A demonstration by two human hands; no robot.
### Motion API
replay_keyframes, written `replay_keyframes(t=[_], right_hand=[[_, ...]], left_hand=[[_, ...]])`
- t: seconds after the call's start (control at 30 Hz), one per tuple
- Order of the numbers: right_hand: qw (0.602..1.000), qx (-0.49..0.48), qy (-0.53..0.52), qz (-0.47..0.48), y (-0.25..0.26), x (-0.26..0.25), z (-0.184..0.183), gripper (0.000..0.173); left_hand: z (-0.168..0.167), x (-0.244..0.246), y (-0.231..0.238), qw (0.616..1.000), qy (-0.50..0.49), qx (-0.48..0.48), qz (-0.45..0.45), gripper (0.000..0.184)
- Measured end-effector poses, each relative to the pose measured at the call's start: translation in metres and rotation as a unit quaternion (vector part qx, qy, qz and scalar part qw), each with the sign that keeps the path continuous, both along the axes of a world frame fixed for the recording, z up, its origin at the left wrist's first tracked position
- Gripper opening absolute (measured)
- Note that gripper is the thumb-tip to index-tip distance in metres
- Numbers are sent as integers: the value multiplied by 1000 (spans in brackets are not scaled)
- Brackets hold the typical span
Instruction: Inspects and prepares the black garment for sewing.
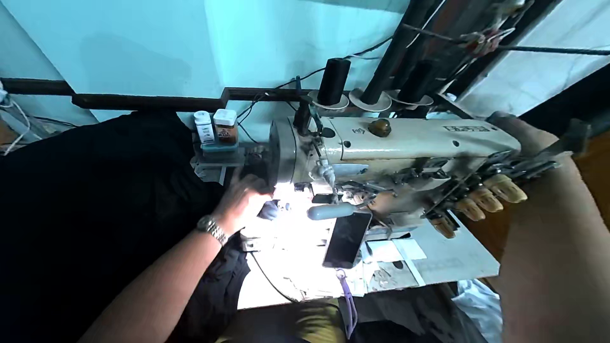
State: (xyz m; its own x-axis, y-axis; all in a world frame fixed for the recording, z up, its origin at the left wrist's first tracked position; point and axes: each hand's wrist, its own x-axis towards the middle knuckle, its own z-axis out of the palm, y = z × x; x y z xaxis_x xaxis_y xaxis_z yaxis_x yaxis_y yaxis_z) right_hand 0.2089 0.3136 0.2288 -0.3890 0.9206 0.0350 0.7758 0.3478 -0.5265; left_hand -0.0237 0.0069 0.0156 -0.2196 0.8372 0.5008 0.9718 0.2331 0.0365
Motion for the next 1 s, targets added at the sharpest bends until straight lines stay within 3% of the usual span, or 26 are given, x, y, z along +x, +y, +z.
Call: replay_keyframes(t=[0.07,0.1,0.17,0.2,0.27,0.37,0.47,0.57,0.63,0.67,0.7,0.77,0.9,1.0], right_hand=[[979,10,202,-27,45,16,-35,31],[945,7,322,61,77,41,-55,35],[896,-6,444,-20,73,52,-70,33],[883,4,466,-59,61,54,-73,28],[864,22,501,-39,63,76,-93,25],[848,61,525,-48,44,97,-111,26],[832,89,546,-39,4,125,-142,21],[860,66,500,72,-65,137,-181,19],[906,11,362,219,-105,128,-210,12],[915,-3,284,285,-121,113,-222,17],[915,-12,211,344,-137,96,-233,29],[894,0,126,429,-165,61,-244,36],[885,154,115,425,-209,-2,-222,29],[900,81,-2,428,-230,-46,-183,32]], left_hand=[[7,-18,8,998,44,-31,-31,15],[13,-24,14,997,41,-63,-25,17],[21,-28,27,993,14,-119,10,16],[23,-29,30,991,4,-130,28,18],[28,-36,29,986,-46,-133,84,39],[35,-58,13,964,-128,-108,208,40],[8,-69,-15,956,-112,1,271,24],[4,-35,-59,966,-72,122,216,28],[5,-6,-87,968,-58,166,180,32],[5,7,-97,966,-59,182,172,33],[4,17,-105,966,-62,191,164,34],[0,33,-118,965,-74,195,157,33],[-4,50,-125,967,-71,200,144,32],[-5,61,-128,968,-74,204,128,32]])
